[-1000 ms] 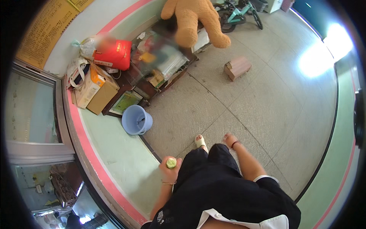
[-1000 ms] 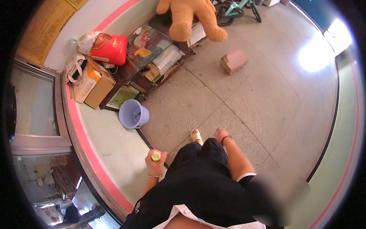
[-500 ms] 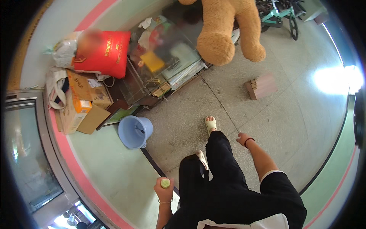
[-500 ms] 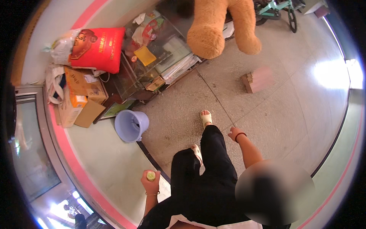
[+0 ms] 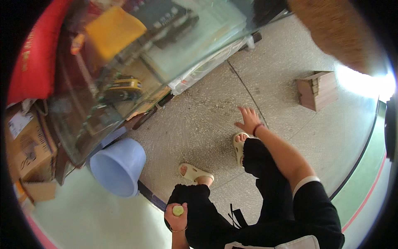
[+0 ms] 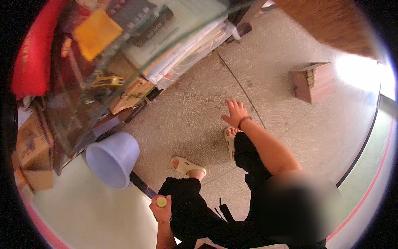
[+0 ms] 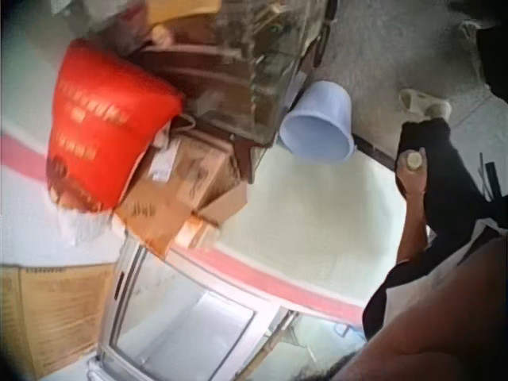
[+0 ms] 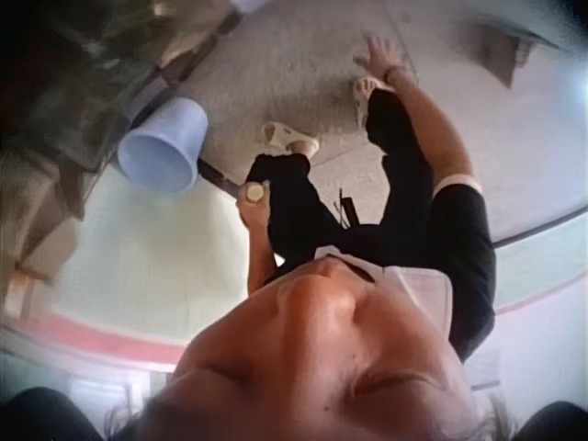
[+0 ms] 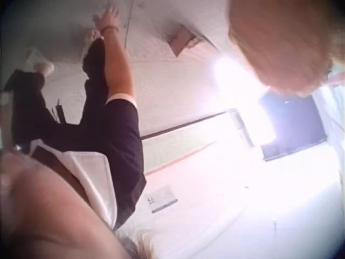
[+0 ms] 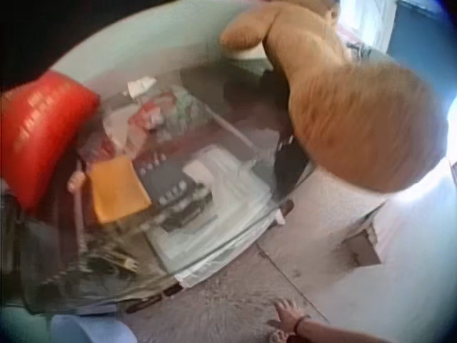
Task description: The person attempts to repair a standing fan by using a screwdriver to adjust the neck joint. They walk around the room to retrieve the tool and return to the fan, while also eating a piece of fruit. The person then searches through a drawer for additional items.
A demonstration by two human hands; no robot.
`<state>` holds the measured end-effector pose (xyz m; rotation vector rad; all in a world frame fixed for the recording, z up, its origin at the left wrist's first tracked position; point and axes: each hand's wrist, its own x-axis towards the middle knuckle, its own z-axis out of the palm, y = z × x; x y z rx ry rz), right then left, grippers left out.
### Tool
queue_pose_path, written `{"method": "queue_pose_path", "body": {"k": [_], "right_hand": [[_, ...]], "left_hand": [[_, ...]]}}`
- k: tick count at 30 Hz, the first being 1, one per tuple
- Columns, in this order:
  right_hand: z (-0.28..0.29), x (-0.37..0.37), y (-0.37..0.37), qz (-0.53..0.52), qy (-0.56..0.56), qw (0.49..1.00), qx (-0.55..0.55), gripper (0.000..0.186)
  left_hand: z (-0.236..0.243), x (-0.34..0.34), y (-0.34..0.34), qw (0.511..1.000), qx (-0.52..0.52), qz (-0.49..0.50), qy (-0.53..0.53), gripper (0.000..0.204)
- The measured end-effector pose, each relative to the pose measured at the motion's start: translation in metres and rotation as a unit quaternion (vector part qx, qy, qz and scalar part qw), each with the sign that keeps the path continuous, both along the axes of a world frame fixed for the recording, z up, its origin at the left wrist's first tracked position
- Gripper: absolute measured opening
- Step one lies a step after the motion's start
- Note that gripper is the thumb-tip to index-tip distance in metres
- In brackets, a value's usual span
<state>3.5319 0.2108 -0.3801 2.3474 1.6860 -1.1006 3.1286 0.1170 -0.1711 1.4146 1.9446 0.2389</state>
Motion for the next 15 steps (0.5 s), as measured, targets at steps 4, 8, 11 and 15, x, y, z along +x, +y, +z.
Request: {"method": "queue_pose_path", "body": {"k": [4,8,11,15], "right_hand": [[-0.044,-0.003,0.117,0.048,-0.032,0.955,0.290,0.075],[-0.081,-0.008,0.203,-0.076,-0.143,0.912,0.377,0.070],[-0.112,0.001,0.238,0.016,-0.244,0.892,0.380,0.071],[-0.111,-0.001,0.273,0.028,-0.217,0.892,0.395,0.070]], "left_hand": [[-0.065,0.021,0.043,0.978,0.164,0.102,-0.074,0.022],[-0.076,0.013,0.061,0.933,0.247,0.007,-0.261,0.020],[-0.085,0.003,0.062,0.949,0.217,0.054,-0.223,0.020],[-0.066,0.011,0.071,0.891,0.332,0.053,-0.305,0.022]]}}
